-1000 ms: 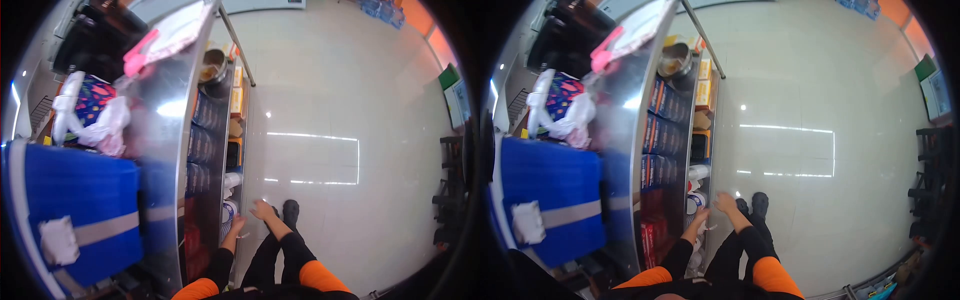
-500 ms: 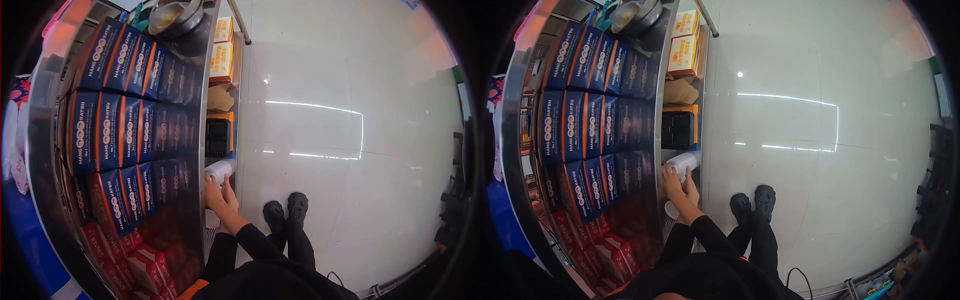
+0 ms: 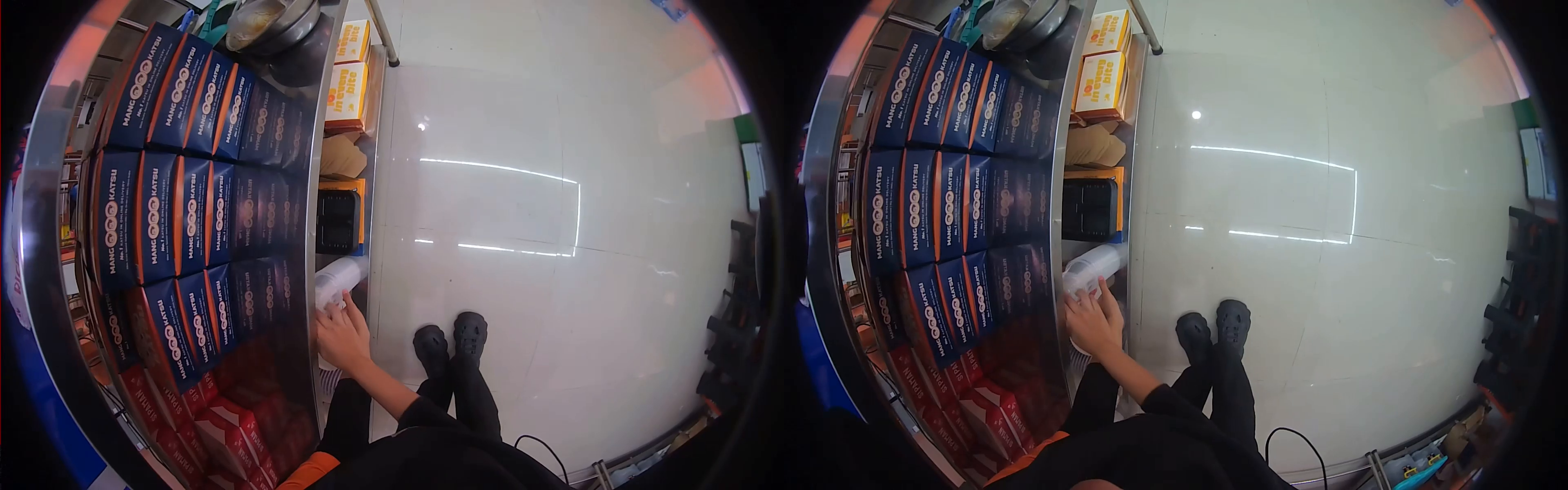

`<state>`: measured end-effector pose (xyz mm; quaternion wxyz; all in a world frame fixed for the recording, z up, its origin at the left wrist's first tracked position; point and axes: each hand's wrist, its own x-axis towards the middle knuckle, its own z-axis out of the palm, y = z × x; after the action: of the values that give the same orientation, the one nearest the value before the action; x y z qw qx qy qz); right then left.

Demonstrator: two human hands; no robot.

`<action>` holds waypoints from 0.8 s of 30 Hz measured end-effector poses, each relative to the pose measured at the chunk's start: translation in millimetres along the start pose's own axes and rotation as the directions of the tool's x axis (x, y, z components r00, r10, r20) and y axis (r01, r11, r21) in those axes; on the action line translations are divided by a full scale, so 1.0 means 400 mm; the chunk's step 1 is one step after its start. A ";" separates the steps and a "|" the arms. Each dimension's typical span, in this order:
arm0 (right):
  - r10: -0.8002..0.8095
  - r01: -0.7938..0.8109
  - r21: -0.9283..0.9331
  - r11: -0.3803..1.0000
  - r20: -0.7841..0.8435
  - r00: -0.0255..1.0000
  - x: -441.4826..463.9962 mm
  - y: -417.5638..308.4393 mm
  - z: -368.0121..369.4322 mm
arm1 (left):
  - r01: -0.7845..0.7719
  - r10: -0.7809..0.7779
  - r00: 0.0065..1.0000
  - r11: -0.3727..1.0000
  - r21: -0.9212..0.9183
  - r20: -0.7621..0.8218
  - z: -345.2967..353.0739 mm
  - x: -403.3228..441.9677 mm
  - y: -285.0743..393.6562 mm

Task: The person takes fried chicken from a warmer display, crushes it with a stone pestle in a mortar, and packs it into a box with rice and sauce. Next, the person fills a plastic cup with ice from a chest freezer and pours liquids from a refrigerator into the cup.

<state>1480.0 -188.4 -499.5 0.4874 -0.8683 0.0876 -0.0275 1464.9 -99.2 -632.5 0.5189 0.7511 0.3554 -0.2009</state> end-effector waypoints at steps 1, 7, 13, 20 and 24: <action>-0.001 0.005 0.062 0.998 -0.052 0.999 -0.019 -0.001 -0.029 | -0.002 0.002 1.000 1.000 0.008 -0.003 0.000 -0.002 -0.004; 0.326 -0.155 0.518 0.841 -0.256 0.910 -0.175 -0.018 -0.171 | -0.054 0.058 0.998 0.992 0.115 -0.033 0.022 -0.016 -0.038; 0.825 -0.382 0.880 0.283 -0.020 0.565 -0.462 0.057 -0.352 | -0.384 0.318 0.922 0.826 0.412 0.223 0.083 -0.034 -0.173; 0.900 0.031 0.989 -0.143 0.117 0.421 -0.676 -0.013 -0.854 | 0.399 -0.650 0.214 0.740 0.542 0.729 0.299 -0.806 0.357; 0.714 -0.061 0.998 0.015 0.032 0.699 -0.596 0.071 -0.948 | 0.072 -0.512 0.061 0.858 0.508 0.857 0.441 -1.061 0.667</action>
<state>1191.6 -479.4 -316.2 0.8640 -0.2337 0.4185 -0.1541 1391.9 -455.6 -245.1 0.4321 0.4150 0.0336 -0.7999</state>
